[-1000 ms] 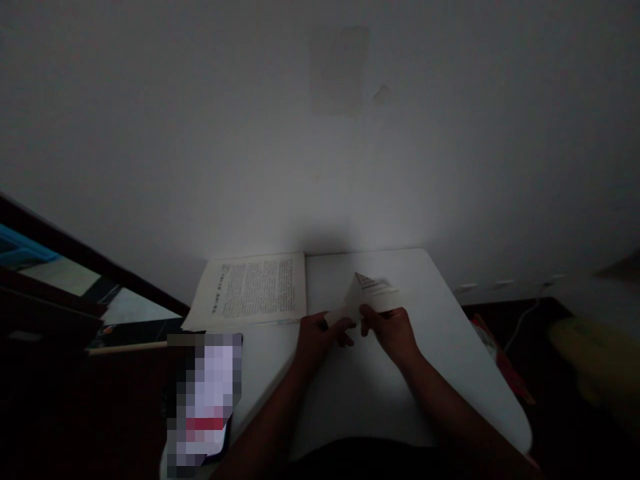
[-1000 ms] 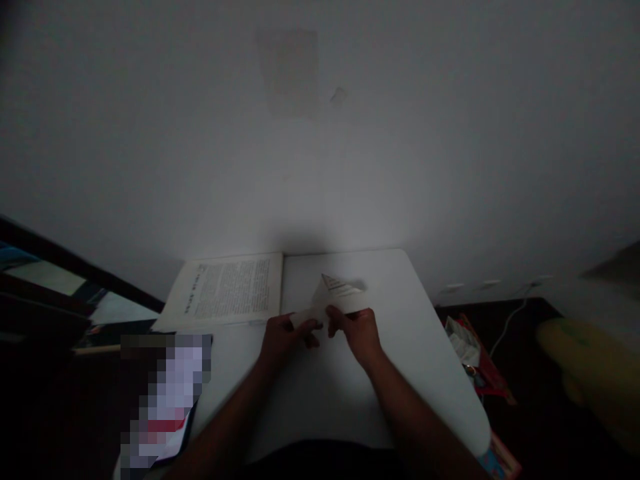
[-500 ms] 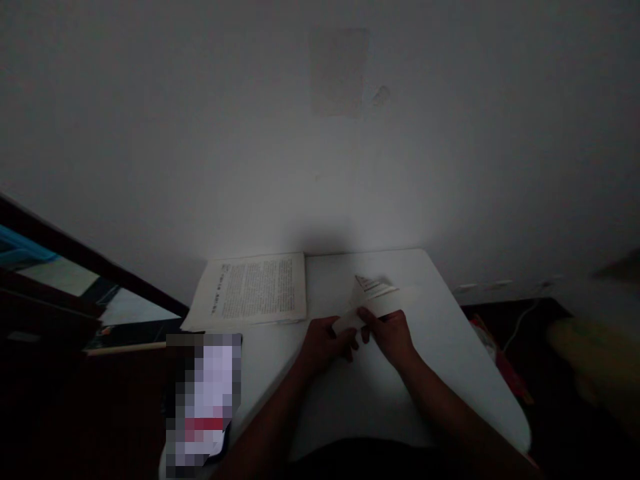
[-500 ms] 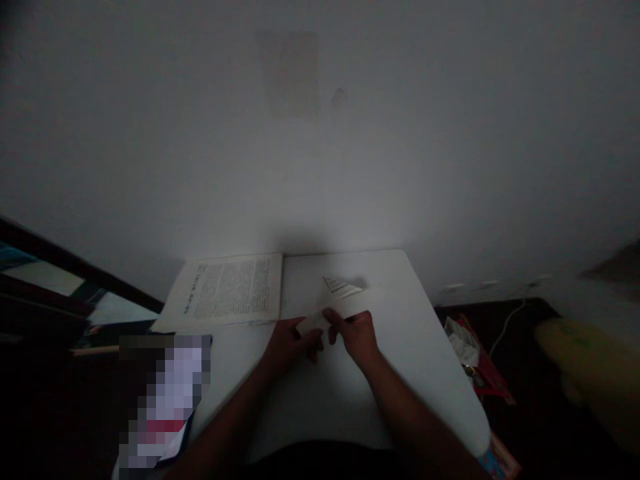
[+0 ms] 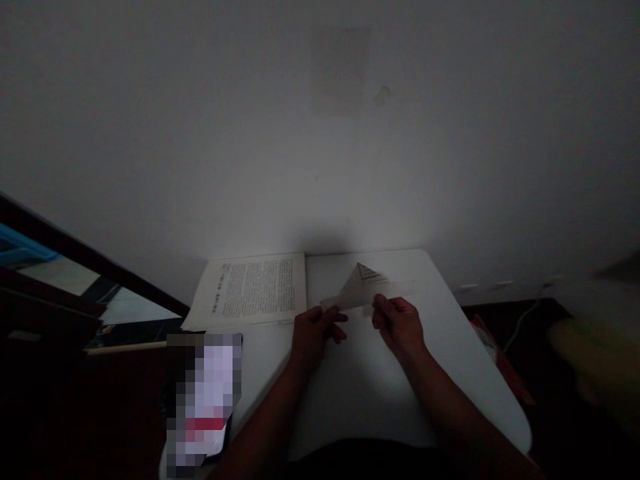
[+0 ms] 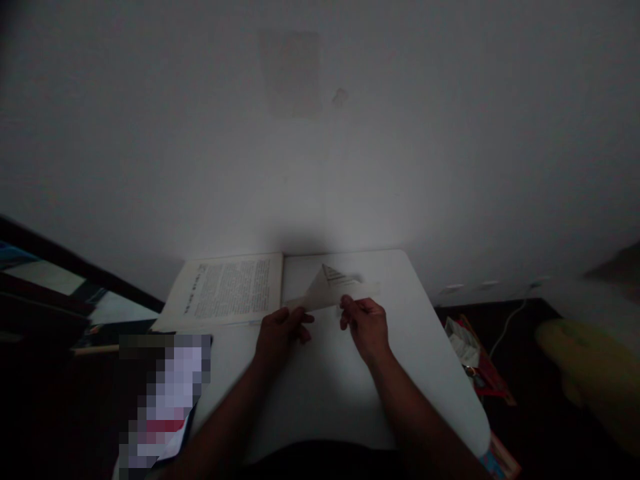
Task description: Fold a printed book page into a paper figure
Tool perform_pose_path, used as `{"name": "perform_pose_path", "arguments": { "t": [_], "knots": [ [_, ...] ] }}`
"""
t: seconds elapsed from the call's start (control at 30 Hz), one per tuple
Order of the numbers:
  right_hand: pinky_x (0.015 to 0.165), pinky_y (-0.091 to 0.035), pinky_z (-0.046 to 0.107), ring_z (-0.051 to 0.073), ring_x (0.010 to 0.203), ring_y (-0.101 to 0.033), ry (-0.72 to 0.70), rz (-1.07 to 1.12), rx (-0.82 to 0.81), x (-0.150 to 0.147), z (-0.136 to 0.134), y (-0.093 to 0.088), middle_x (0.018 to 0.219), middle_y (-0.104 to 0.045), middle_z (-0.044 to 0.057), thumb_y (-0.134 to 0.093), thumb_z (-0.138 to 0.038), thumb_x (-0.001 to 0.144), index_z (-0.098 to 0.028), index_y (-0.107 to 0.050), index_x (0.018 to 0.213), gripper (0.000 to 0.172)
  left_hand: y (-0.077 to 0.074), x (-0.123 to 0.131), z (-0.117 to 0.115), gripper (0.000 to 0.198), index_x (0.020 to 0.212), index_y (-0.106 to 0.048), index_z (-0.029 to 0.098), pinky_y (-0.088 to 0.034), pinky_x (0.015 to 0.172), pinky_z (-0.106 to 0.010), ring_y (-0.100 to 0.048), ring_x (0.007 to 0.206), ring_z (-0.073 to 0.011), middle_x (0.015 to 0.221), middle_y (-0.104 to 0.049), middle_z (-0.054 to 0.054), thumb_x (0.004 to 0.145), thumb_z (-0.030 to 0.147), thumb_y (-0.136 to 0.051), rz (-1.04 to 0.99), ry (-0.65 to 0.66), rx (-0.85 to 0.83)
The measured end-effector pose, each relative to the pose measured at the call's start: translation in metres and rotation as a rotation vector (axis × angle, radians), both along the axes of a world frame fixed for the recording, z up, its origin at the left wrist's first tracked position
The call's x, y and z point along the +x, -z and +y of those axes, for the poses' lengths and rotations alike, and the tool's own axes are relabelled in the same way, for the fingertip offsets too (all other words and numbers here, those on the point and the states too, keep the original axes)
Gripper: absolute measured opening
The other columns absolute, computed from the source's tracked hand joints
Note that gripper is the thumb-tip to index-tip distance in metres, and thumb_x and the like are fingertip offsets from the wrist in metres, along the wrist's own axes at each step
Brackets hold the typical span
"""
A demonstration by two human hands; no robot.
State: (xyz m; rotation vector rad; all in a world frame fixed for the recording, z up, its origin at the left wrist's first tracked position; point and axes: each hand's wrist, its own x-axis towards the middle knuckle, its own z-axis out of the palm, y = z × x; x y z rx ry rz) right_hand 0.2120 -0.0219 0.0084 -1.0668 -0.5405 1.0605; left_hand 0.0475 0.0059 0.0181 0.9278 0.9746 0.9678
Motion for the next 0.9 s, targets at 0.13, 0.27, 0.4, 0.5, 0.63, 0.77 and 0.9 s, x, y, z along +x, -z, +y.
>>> {"name": "perform_pose_path", "arguments": {
  "t": [0.13, 0.27, 0.4, 0.5, 0.63, 0.77, 0.9],
  "knots": [
    [0.037, -0.036, 0.019, 0.005, 0.040, -0.045, -0.006, 0.196, 0.071, 0.003, 0.002, -0.003, 0.054, -0.057, -0.004, -0.075, -0.029, 0.065, -0.016, -0.055, 0.059, 0.025, -0.003, 0.000, 0.001, 0.028, 0.069, -0.057, 0.011, -0.041, 0.038, -0.021, -0.057, 0.042, -0.0102, 0.075, -0.069, -0.008, 0.070, 0.037, -0.068, -0.045, -0.050, -0.012],
    [0.039, -0.037, 0.018, 0.005, 0.043, -0.047, 0.016, 0.249, 0.084, 0.006, 0.003, -0.006, 0.061, -0.058, -0.005, -0.074, -0.028, 0.066, -0.018, -0.057, 0.069, 0.020, -0.005, 0.000, 0.000, 0.022, 0.076, -0.062, 0.011, -0.045, 0.042, -0.023, -0.060, 0.048, -0.0127, 0.078, -0.069, -0.008, 0.072, 0.033, -0.064, 0.015, -0.071, 0.094],
    [0.046, -0.042, 0.021, 0.007, 0.048, -0.051, 0.288, 0.151, 0.060, 0.012, 0.006, 0.000, 0.072, -0.062, -0.003, -0.068, -0.029, 0.070, -0.022, -0.059, 0.096, 0.029, 0.000, -0.005, -0.002, 0.021, 0.091, -0.066, 0.015, -0.051, 0.055, -0.027, -0.063, 0.059, -0.0140, 0.074, -0.069, -0.004, 0.072, 0.017, -0.056, 0.307, -0.075, 0.381],
    [0.056, -0.045, 0.025, 0.009, 0.056, -0.054, 0.480, -0.108, 0.028, 0.017, 0.004, 0.005, 0.081, -0.063, -0.001, -0.064, -0.030, 0.074, -0.021, -0.060, 0.101, 0.029, 0.009, -0.009, -0.004, 0.034, 0.090, -0.068, 0.019, -0.051, 0.072, -0.030, -0.063, 0.076, -0.0148, 0.085, -0.068, -0.003, 0.066, 0.004, -0.049, 0.597, -0.001, 0.713],
    [0.072, -0.046, 0.032, 0.016, 0.074, -0.059, 0.340, -0.659, -0.022, 0.021, -0.002, 0.006, 0.088, -0.066, 0.005, -0.058, -0.032, 0.078, -0.018, -0.065, 0.093, 0.022, 0.015, -0.010, -0.009, 0.036, 0.093, -0.067, 0.017, -0.049, 0.077, -0.035, -0.058, 0.085, -0.0192, 0.090, -0.064, -0.007, 0.064, 0.003, -0.051, 0.837, 0.120, 0.979],
    [0.079, -0.046, 0.035, 0.019, 0.083, -0.059, -0.117, -1.169, 0.027, 0.016, -0.007, -0.001, 0.089, -0.067, 0.006, -0.057, -0.029, 0.079, -0.020, -0.067, 0.088, 0.016, 0.011, -0.012, -0.021, 0.037, 0.097, -0.064, 0.017, -0.046, 0.078, -0.037, -0.053, 0.088, -0.0218, 0.096, -0.061, -0.008, 0.064, 0.004, -0.056, 0.989, 0.238, 1.064],
    [0.086, -0.042, 0.039, 0.022, 0.092, -0.057, -0.288, -1.492, 0.029, 0.009, -0.012, -0.007, 0.094, -0.066, 0.007, -0.059, -0.024, 0.078, -0.020, -0.068, 0.089, 0.014, 0.008, -0.016, -0.029, 0.028, 0.096, -0.063, 0.017, -0.045, 0.077, -0.037, -0.052, 0.086, -0.0216, 0.094, -0.059, -0.008, 0.068, 0.012, -0.061, 1.019, 0.291, 1.076]
  ]
}}
